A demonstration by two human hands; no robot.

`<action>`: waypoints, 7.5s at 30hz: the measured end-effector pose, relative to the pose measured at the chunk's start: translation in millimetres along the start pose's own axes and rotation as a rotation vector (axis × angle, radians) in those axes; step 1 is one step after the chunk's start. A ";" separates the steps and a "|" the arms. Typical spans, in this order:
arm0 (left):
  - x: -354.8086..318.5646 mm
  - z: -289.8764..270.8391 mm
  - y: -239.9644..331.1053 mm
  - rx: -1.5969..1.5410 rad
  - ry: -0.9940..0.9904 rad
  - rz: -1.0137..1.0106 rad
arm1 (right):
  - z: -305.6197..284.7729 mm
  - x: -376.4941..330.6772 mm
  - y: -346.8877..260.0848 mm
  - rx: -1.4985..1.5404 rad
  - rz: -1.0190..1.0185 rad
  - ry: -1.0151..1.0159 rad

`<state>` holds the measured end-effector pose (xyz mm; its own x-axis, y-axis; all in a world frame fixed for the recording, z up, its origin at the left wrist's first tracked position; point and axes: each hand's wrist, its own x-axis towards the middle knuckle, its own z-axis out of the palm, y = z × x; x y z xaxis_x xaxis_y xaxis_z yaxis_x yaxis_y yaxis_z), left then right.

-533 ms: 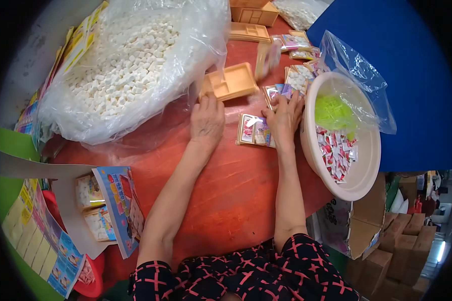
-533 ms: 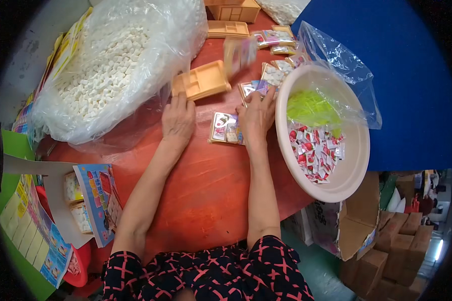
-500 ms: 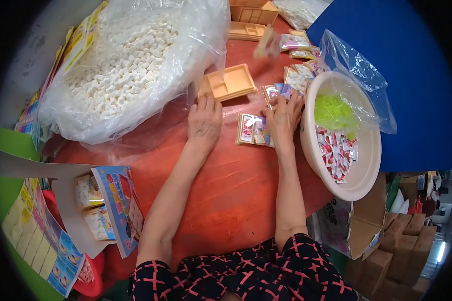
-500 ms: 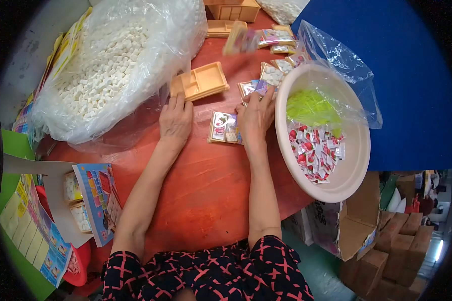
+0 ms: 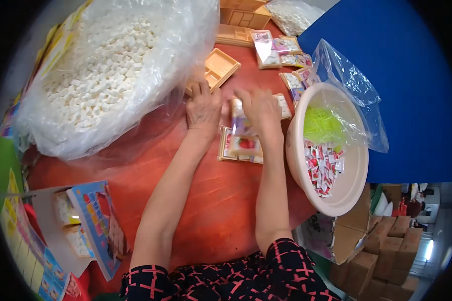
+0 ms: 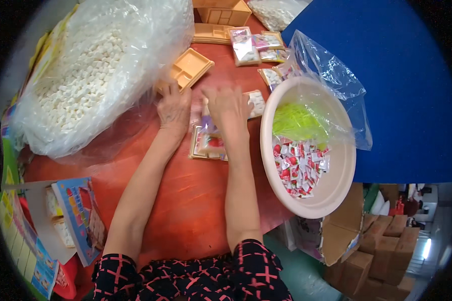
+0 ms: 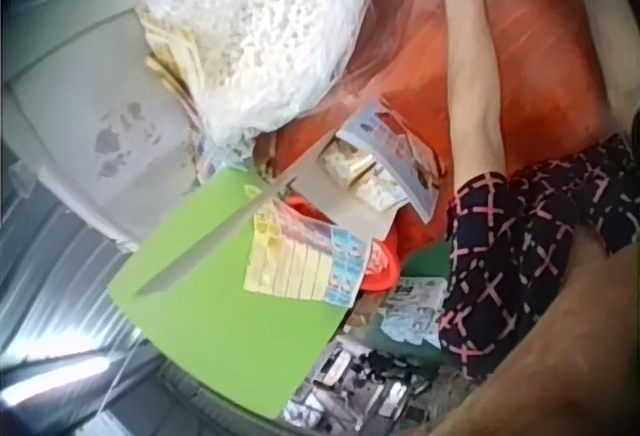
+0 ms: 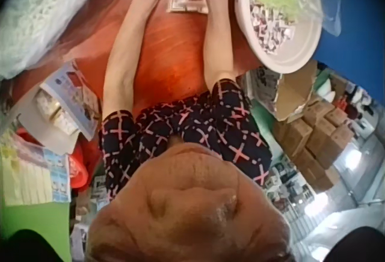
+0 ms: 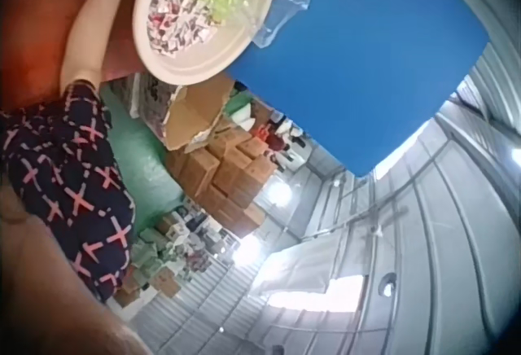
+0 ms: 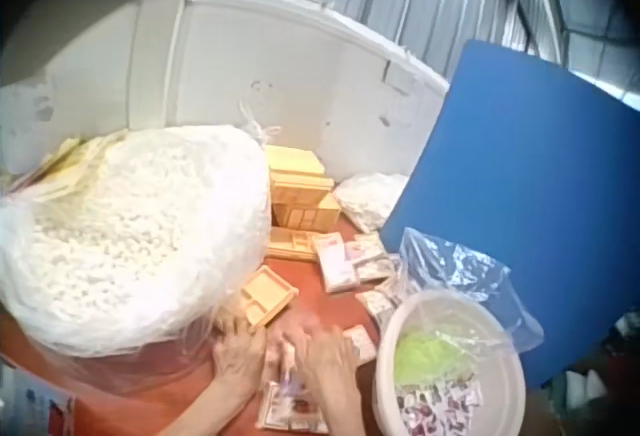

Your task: Assembling a cardboard product box and filling it with small packaged toy sets.

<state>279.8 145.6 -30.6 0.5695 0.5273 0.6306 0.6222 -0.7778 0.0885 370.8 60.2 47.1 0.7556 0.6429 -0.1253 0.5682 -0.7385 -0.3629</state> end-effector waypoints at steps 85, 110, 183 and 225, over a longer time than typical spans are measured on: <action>-125.4 -195.2 -28.6 -1.107 -0.871 -0.283 | -50.1 -236.7 106.3 0.686 -0.803 -0.485; -165.8 -222.4 6.5 -0.550 -0.713 -0.429 | 49.3 -212.6 27.4 0.828 -0.407 0.079; -162.1 -209.1 -64.6 -1.868 -0.551 -0.906 | 28.4 -207.1 42.9 1.693 -0.047 -0.259; -182.2 -190.6 -0.8 -1.000 -0.194 -0.263 | 56.5 -217.6 34.9 1.154 -0.240 -0.581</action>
<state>73.2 -15.1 1.4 0.6117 0.6977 0.3728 0.0618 -0.5120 0.8568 207.7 -94.0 9.6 0.2614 0.9402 -0.2185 -0.1547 -0.1826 -0.9709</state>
